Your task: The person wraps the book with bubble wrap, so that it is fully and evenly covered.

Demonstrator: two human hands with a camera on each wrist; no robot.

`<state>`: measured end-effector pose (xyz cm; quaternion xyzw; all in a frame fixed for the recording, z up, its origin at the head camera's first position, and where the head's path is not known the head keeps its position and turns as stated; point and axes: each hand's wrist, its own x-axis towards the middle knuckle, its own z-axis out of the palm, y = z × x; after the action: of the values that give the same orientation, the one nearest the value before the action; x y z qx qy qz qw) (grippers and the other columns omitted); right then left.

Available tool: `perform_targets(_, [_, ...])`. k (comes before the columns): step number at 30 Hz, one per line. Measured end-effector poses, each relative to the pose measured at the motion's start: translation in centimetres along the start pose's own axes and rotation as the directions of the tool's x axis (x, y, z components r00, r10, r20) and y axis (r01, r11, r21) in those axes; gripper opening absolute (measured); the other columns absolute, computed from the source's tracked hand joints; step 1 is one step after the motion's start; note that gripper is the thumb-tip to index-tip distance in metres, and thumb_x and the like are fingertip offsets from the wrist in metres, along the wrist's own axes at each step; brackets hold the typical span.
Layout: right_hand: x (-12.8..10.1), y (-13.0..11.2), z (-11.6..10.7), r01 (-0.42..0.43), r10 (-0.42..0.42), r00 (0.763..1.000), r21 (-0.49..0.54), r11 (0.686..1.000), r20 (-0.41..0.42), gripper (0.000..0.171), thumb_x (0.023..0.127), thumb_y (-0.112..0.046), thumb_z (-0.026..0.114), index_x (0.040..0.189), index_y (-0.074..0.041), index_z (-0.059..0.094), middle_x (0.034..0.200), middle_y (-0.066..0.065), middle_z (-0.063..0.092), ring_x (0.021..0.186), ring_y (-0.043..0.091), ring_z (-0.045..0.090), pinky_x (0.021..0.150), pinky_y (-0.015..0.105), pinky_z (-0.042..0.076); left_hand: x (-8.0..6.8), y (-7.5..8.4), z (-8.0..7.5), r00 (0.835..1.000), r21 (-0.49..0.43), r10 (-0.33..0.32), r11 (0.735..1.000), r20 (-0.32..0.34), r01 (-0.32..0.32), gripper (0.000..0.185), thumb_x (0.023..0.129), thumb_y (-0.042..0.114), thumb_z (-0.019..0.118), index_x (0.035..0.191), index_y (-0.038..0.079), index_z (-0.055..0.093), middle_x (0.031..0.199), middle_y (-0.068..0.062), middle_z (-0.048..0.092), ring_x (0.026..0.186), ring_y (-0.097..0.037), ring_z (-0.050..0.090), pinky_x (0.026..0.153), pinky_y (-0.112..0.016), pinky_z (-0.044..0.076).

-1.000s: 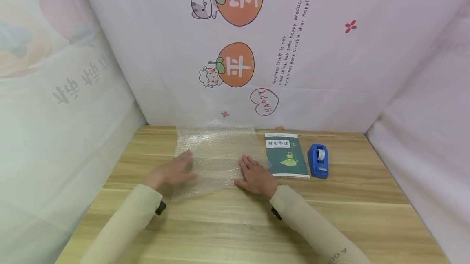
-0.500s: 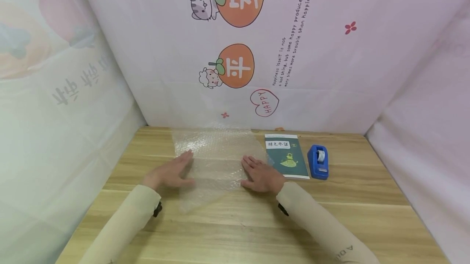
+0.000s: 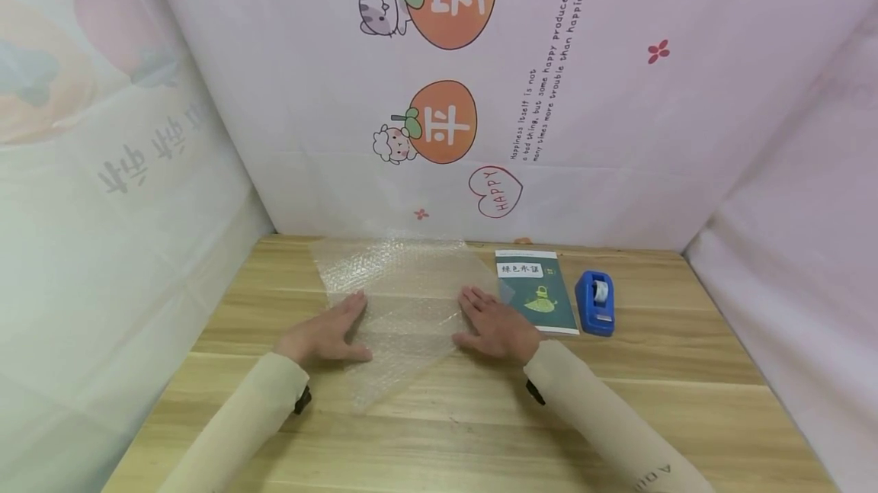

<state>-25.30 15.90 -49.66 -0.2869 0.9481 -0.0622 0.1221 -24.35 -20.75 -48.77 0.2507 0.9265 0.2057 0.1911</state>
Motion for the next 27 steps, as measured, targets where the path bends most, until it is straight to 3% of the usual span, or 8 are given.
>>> perform_targets(12, [-0.9, -1.4, 0.5, -0.030, 0.031, 0.998, 0.019, 0.999, -0.060, 0.091, 0.107, -0.063, 0.045, 0.166, 0.003, 0.023, 0.176, 0.022, 0.019, 0.165, 0.037, 0.018, 0.135, 0.052, 0.022, 0.0, 2.1, 1.8, 0.999, 0.062, -0.025, 0.998, -0.038, 0.028, 0.112, 0.097, 0.055, 0.070, 0.161, -0.017, 0.014, 0.172, -0.036, 0.004, 0.163, -0.051, 0.008, 0.134, -0.061, 0.016])
perform_targets(27, [-1.6, -1.9, 1.0, -0.030, 0.033, 0.996, 0.038, 0.999, -0.084, 0.089, 0.108, -0.061, 0.045, 0.166, 0.003, 0.024, 0.176, 0.022, 0.019, 0.165, 0.038, 0.018, 0.135, 0.053, 0.021, 0.5, 4.2, 3.6, 0.984, 0.102, -0.135, 0.984, -0.115, 0.147, 0.112, 0.097, 0.059, 0.067, 0.159, -0.020, 0.017, 0.171, -0.038, 0.008, 0.162, -0.051, 0.012, 0.134, -0.057, 0.020])
